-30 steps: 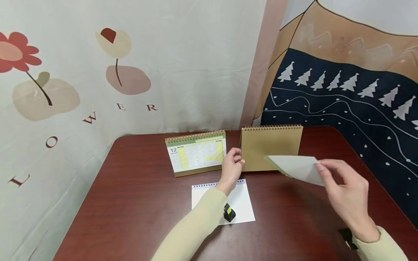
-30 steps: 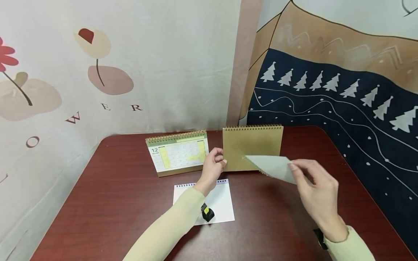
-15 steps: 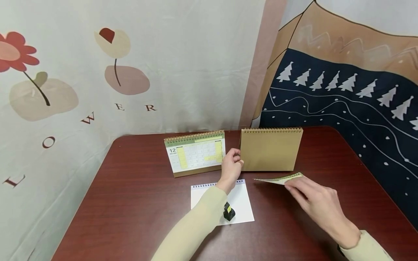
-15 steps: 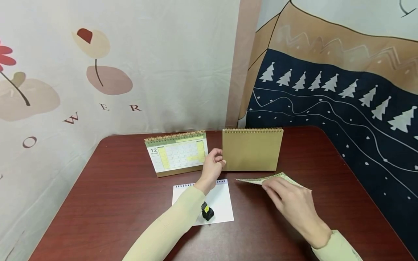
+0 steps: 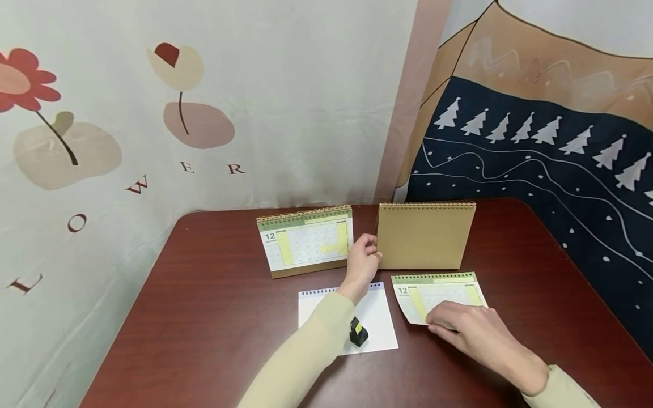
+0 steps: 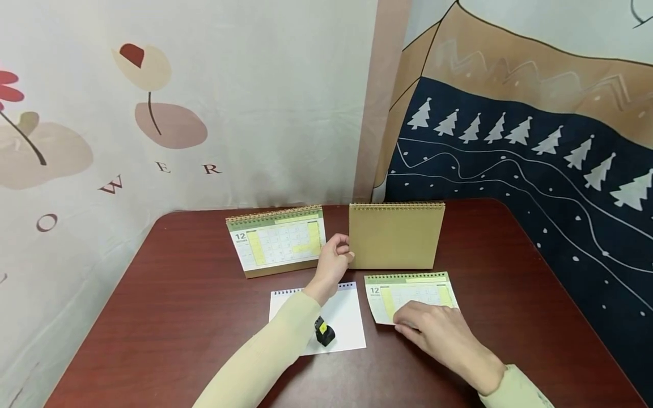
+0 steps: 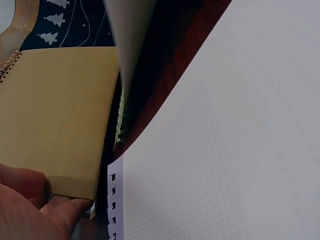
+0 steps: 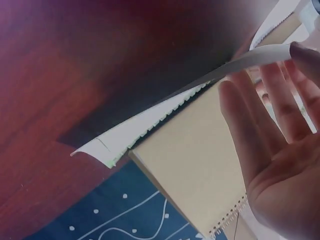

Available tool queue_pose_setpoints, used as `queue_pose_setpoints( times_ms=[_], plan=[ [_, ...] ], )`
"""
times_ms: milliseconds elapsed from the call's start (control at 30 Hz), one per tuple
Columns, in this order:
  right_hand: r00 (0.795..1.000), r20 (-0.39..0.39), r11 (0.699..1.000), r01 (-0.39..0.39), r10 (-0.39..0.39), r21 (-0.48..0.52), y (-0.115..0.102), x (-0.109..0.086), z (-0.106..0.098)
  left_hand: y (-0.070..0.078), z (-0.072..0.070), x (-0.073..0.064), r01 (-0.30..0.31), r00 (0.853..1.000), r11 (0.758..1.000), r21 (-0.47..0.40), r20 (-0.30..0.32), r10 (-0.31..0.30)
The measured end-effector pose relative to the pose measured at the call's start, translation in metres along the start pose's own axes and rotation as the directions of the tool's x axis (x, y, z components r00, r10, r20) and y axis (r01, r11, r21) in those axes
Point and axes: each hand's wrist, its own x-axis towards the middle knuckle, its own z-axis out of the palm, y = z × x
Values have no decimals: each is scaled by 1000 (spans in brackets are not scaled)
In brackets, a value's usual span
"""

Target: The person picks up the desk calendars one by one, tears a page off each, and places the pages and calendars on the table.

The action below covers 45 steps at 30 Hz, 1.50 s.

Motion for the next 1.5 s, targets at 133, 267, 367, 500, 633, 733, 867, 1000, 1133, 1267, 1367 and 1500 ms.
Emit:
queue_pose_setpoints(
  times_ms=[133,267,367,500,633,733,867,1000,1133,1267,1367,1500],
  plan=[
    [998,42,999,46,-47,29,0,-2,5,0,-1,0,5,1000,1000,6,3,-5],
    [996,60,997,62,-64,45,-1,-2,7,0,-2,-1,14,1000,1000,8,1,-14],
    [995,75,997,69,-72,44,-1,-2,7,-1,-2,-1,17,1000,1000,6,-5,-17],
    [993,91,997,73,-76,30,-2,-1,7,-2,-3,1,16,1000,1000,9,-3,-16],
    [992,110,998,68,-68,4,-2,-2,8,-1,-3,0,25,1000,1000,4,8,-25],
    [990,119,997,76,-75,-8,-2,-1,7,-1,-2,0,32,999,999,1,8,-32],
    [992,107,998,65,-62,-21,-1,1,5,-1,-3,1,36,999,999,4,0,-36],
    [995,96,999,2,3,-52,1,3,0,-1,-3,2,42,999,999,11,-4,-42],
    [995,69,994,-70,76,-80,4,6,-5,-1,-3,2,50,999,999,20,-4,-50],
    [990,17,987,-138,140,-82,7,9,-11,0,-3,1,46,999,999,15,6,-46],
    [985,-36,983,-169,166,-66,10,10,-15,3,-3,-2,31,999,1000,3,15,-31],
    [976,-121,981,-186,180,-45,15,12,-20,9,-6,-11,-8,999,1000,9,39,8]
  ],
)
